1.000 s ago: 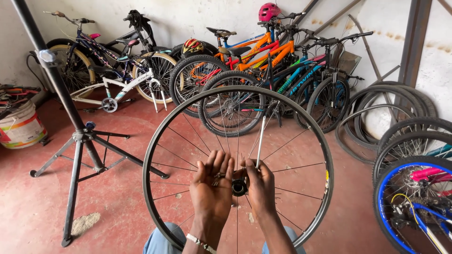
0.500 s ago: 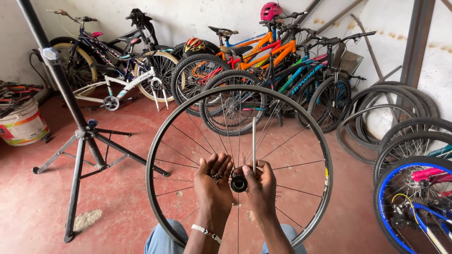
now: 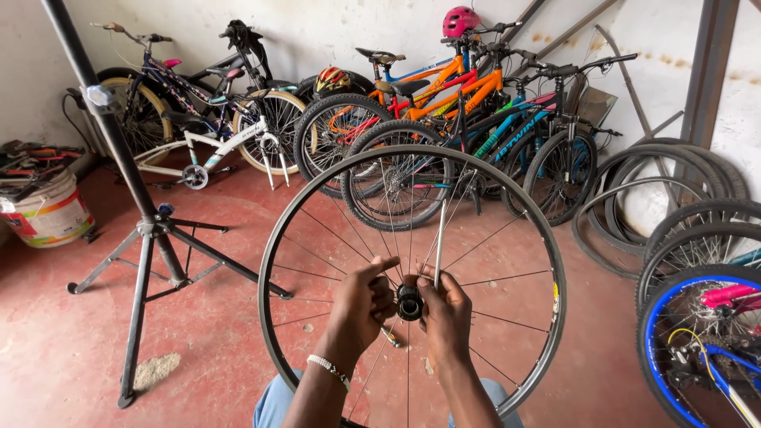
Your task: Lacing a bicycle wheel by inserting spokes into the hub and rim.
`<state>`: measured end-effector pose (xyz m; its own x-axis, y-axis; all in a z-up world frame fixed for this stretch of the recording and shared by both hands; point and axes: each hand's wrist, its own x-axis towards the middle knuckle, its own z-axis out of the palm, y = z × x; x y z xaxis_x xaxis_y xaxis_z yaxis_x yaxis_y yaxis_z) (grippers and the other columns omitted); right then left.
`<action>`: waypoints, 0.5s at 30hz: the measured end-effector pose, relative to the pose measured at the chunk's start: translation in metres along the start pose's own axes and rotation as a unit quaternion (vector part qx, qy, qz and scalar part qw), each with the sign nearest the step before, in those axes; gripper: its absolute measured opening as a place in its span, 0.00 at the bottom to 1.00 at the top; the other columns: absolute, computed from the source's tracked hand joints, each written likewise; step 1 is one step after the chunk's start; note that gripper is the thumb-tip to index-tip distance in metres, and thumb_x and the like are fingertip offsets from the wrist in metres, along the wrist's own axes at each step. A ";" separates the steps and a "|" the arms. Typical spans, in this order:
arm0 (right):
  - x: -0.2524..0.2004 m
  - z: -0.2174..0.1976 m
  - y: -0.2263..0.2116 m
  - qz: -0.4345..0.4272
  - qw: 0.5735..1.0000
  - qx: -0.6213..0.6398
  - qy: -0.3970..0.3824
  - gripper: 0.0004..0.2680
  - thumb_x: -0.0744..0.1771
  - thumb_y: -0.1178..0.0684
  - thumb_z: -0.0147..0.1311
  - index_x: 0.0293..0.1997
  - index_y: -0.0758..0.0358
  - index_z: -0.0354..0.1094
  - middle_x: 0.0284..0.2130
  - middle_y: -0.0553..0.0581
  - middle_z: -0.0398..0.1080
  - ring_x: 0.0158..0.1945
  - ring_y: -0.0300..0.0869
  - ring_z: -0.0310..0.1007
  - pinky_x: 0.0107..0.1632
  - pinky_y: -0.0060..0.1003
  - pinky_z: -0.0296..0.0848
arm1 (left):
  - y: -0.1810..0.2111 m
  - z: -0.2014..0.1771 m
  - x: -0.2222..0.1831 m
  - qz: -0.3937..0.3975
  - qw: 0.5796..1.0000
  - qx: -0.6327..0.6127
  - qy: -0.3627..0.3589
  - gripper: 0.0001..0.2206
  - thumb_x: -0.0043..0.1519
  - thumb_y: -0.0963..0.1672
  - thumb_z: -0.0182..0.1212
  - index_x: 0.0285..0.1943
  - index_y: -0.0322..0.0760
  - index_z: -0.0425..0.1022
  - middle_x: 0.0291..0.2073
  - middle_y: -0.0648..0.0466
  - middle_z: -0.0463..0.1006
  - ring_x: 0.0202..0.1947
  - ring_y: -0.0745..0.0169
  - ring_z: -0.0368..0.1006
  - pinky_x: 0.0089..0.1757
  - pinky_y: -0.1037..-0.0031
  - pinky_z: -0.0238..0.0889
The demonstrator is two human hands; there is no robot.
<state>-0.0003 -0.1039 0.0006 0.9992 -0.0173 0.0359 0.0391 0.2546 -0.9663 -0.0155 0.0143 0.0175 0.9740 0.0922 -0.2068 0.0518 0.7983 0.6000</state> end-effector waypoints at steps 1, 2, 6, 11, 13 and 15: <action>0.004 -0.002 0.007 -0.002 1.000 0.002 -0.001 0.11 0.62 0.60 0.49 0.47 0.62 0.71 0.30 0.53 0.75 0.17 0.29 0.50 0.19 0.23 0.44 | 0.000 0.003 0.000 0.002 1.000 0.002 -0.001 0.14 0.65 0.44 0.42 0.48 0.25 0.69 0.13 0.62 0.45 0.13 0.74 0.39 0.21 0.80 0.34; 0.008 -0.004 0.014 -0.007 0.999 0.031 -0.005 0.09 0.63 0.59 0.51 0.45 0.62 0.72 0.26 0.50 0.69 0.18 0.29 0.48 0.20 0.23 0.44 | 0.000 0.007 0.001 -0.014 0.999 0.047 -0.023 0.16 0.64 0.45 0.44 0.49 0.24 0.69 0.12 0.62 0.47 0.12 0.74 0.42 0.20 0.81 0.35; 0.001 -0.003 0.004 -0.002 1.000 0.024 -0.013 0.09 0.63 0.60 0.51 0.45 0.67 0.72 0.27 0.54 0.69 0.20 0.32 0.52 0.22 0.25 0.48 | 0.002 0.004 0.014 -0.119 0.985 -0.002 -0.126 0.16 0.65 0.50 0.44 0.45 0.33 0.69 0.10 0.67 0.47 0.10 0.78 0.41 0.18 0.83 0.34; 0.018 -0.017 0.007 -0.070 0.997 -0.028 -0.008 0.13 0.58 0.66 0.58 0.44 0.72 0.64 0.31 0.63 0.73 0.32 0.43 0.71 0.37 0.31 0.72 | 0.005 0.002 0.018 -0.173 0.972 -0.025 -0.156 0.29 0.62 0.59 0.37 0.50 0.32 0.67 0.09 0.67 0.45 0.09 0.78 0.39 0.17 0.83 0.32; 0.015 -0.018 0.004 -0.064 0.998 -0.003 -0.005 0.16 0.56 0.67 0.60 0.42 0.72 0.57 0.29 0.67 0.72 0.31 0.47 0.73 0.37 0.34 0.74 | 0.005 0.001 0.017 -0.188 0.967 -0.032 -0.167 0.31 0.62 0.61 0.32 0.49 0.34 0.68 0.09 0.68 0.43 0.10 0.78 0.39 0.18 0.83 0.31; 0.009 -0.016 -0.005 -0.106 0.992 -0.072 0.002 0.07 0.61 0.58 0.55 0.37 0.68 0.66 0.24 0.62 0.72 0.24 0.37 0.62 0.26 0.26 0.57 | 0.004 0.003 0.019 -0.165 0.974 -0.016 -0.153 0.38 0.58 0.65 0.29 0.49 0.31 0.68 0.09 0.67 0.46 0.09 0.77 0.40 0.16 0.83 0.32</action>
<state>0.0083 -0.1207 0.0021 0.9684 -0.0598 0.2422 0.2474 0.1044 -0.9633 0.0041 0.0176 0.0183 0.9260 -0.3505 -0.1407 0.3707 0.7728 0.5151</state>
